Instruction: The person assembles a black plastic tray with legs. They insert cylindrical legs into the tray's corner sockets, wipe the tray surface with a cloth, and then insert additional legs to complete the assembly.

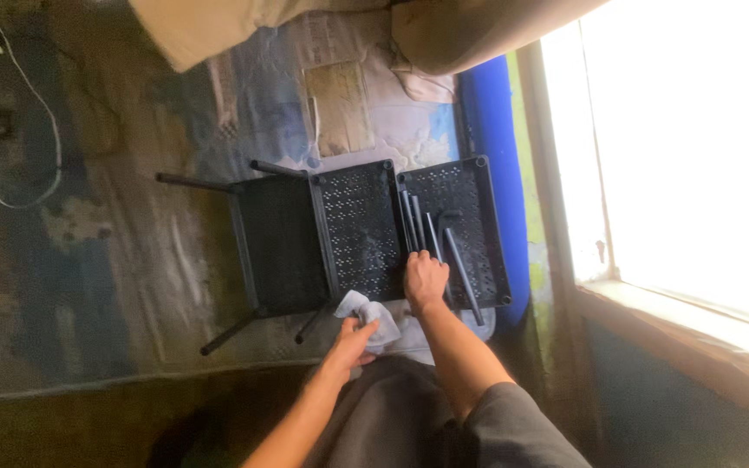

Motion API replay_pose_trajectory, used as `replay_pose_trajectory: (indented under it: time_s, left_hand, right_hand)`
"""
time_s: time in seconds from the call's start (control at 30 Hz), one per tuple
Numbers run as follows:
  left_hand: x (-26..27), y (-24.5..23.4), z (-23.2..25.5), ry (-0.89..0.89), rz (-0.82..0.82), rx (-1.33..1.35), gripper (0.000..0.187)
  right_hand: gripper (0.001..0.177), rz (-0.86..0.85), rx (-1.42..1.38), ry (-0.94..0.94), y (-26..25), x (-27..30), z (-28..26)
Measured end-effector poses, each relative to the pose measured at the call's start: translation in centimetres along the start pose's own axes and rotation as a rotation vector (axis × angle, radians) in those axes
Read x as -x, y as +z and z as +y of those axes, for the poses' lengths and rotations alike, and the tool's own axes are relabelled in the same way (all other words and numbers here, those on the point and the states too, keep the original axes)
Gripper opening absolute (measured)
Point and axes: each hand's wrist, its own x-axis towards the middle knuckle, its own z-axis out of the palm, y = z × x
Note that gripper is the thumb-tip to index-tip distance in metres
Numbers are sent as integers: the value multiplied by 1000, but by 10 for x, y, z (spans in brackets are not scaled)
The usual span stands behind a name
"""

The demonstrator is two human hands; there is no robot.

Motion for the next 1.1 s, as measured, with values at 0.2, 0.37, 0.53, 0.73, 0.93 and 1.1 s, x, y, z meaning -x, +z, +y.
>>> replay_pose_trajectory:
  time_s: [0.2, 0.37, 0.53, 0.73, 0.93, 1.1]
  left_hand:
    - [-2, -13, -7, -57, -26, 37, 62]
    - [-15, -4, -9, -38, 17, -105, 64]
    - [-17, -1, -3, 25, -120, -87, 85]
    - [-1, 7, 1, 231, -70, -305, 115]
    - [59, 0, 29, 345, -99, -343, 105]
    - [128, -26, 43, 504, -480, -57, 86]
  right_hand:
    - [20, 13, -200, 10, -55, 16, -9]
    - [16, 188, -585, -27, -103, 40, -7]
    - [16, 366, -643, -72, -116, 60, 7]
    - [26, 361, -881, 329, -118, 72, 41]
    - [30, 464, -1184, 396, -120, 83, 49]
    - [28, 565, -1248, 156, -137, 112, 11]
